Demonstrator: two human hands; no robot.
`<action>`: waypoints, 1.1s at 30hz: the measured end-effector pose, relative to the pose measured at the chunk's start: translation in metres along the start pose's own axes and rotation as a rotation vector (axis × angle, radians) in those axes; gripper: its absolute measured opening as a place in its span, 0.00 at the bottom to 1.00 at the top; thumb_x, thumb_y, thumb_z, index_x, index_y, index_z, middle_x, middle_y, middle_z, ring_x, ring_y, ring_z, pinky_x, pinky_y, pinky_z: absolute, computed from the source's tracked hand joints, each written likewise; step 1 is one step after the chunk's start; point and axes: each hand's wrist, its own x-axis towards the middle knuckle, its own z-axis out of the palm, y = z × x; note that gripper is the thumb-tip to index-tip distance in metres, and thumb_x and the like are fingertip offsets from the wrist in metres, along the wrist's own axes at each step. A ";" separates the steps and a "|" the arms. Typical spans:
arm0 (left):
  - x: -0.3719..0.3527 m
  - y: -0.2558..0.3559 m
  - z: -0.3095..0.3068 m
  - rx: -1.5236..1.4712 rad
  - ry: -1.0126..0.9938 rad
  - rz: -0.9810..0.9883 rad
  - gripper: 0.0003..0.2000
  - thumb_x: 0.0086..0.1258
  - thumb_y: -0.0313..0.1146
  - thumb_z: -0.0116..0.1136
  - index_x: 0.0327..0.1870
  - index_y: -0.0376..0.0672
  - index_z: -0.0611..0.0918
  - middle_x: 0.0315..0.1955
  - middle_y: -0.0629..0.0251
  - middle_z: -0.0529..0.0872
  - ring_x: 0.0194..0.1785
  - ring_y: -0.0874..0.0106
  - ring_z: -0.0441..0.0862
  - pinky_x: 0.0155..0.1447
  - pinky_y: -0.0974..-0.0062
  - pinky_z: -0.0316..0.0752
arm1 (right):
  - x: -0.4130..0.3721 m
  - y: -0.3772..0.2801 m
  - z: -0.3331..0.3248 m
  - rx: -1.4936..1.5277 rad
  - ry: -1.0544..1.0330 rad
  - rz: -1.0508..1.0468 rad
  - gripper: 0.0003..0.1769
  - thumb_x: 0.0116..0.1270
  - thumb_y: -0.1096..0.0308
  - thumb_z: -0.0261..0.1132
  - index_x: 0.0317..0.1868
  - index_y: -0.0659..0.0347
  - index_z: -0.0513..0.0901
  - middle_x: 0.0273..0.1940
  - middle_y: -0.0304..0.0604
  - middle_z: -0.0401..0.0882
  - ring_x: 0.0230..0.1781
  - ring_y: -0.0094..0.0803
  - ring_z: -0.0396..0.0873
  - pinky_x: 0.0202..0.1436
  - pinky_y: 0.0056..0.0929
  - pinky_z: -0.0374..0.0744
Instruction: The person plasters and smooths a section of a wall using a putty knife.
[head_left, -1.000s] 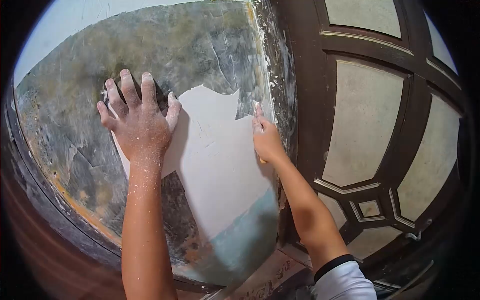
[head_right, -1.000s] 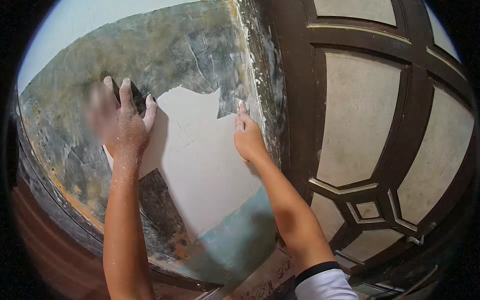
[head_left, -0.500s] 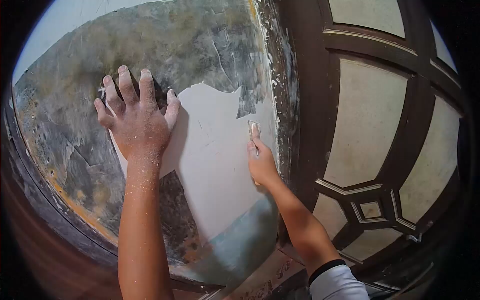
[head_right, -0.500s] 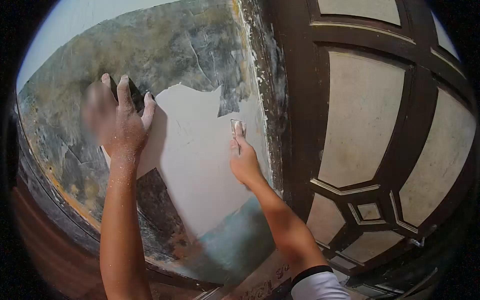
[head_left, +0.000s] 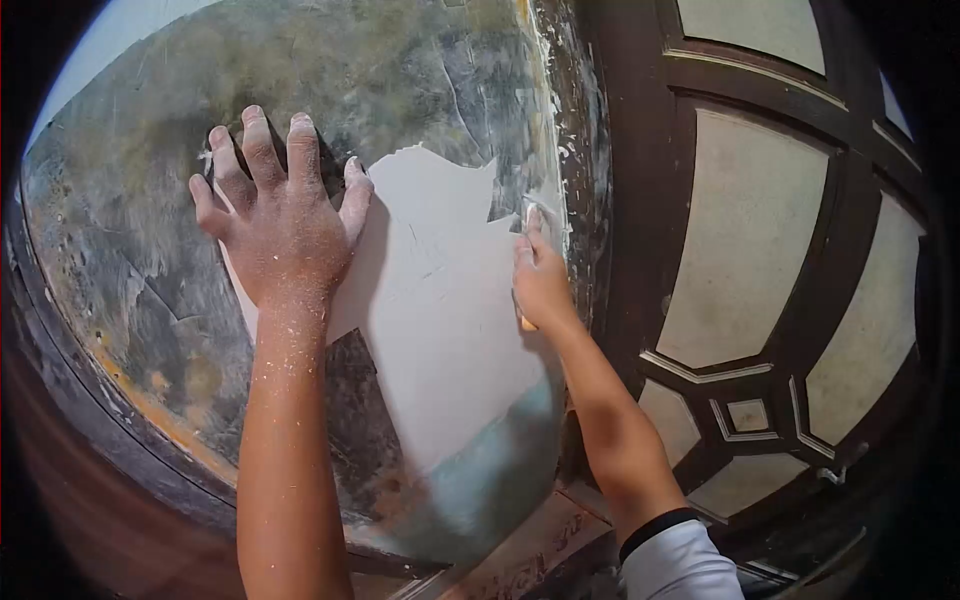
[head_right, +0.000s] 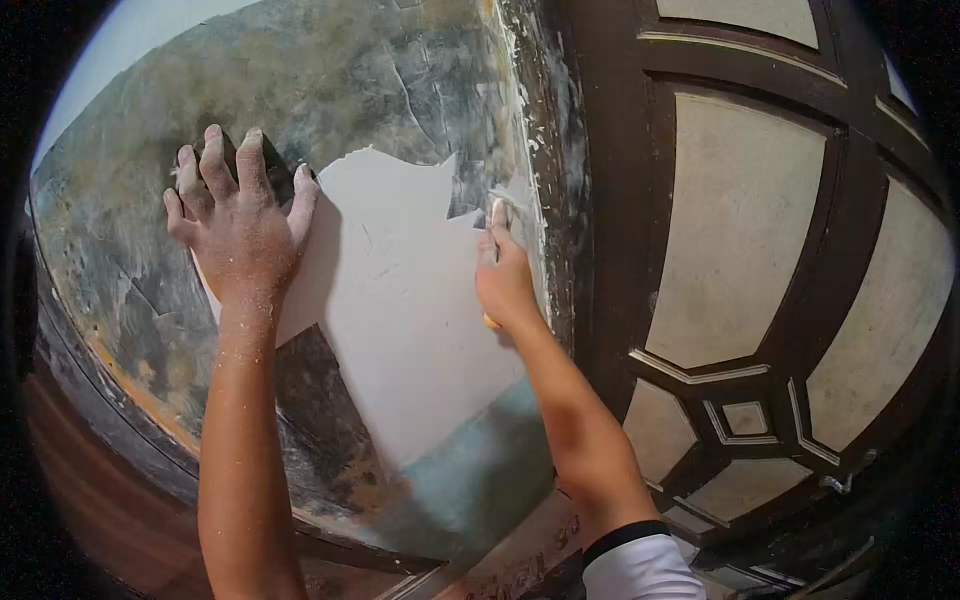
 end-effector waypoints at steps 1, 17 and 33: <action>0.001 0.000 0.000 0.001 0.004 0.002 0.28 0.70 0.60 0.57 0.66 0.57 0.77 0.71 0.61 0.68 0.79 0.54 0.58 0.76 0.40 0.52 | 0.010 0.009 0.002 0.113 -0.037 -0.003 0.24 0.85 0.59 0.54 0.73 0.61 0.75 0.20 0.31 0.68 0.13 0.21 0.65 0.15 0.30 0.65; 0.000 -0.001 0.001 0.002 -0.023 -0.004 0.29 0.69 0.62 0.58 0.66 0.57 0.77 0.73 0.60 0.67 0.79 0.53 0.57 0.77 0.40 0.51 | 0.051 -0.009 -0.019 0.108 -0.026 0.029 0.23 0.84 0.59 0.54 0.72 0.59 0.77 0.19 0.32 0.69 0.13 0.22 0.66 0.16 0.31 0.67; -0.001 0.000 0.001 -0.023 -0.041 -0.021 0.29 0.69 0.61 0.58 0.68 0.57 0.76 0.73 0.61 0.67 0.80 0.54 0.56 0.78 0.41 0.50 | 0.038 -0.049 -0.016 0.221 -0.040 0.188 0.16 0.83 0.57 0.53 0.59 0.56 0.80 0.18 0.35 0.69 0.11 0.25 0.65 0.15 0.30 0.65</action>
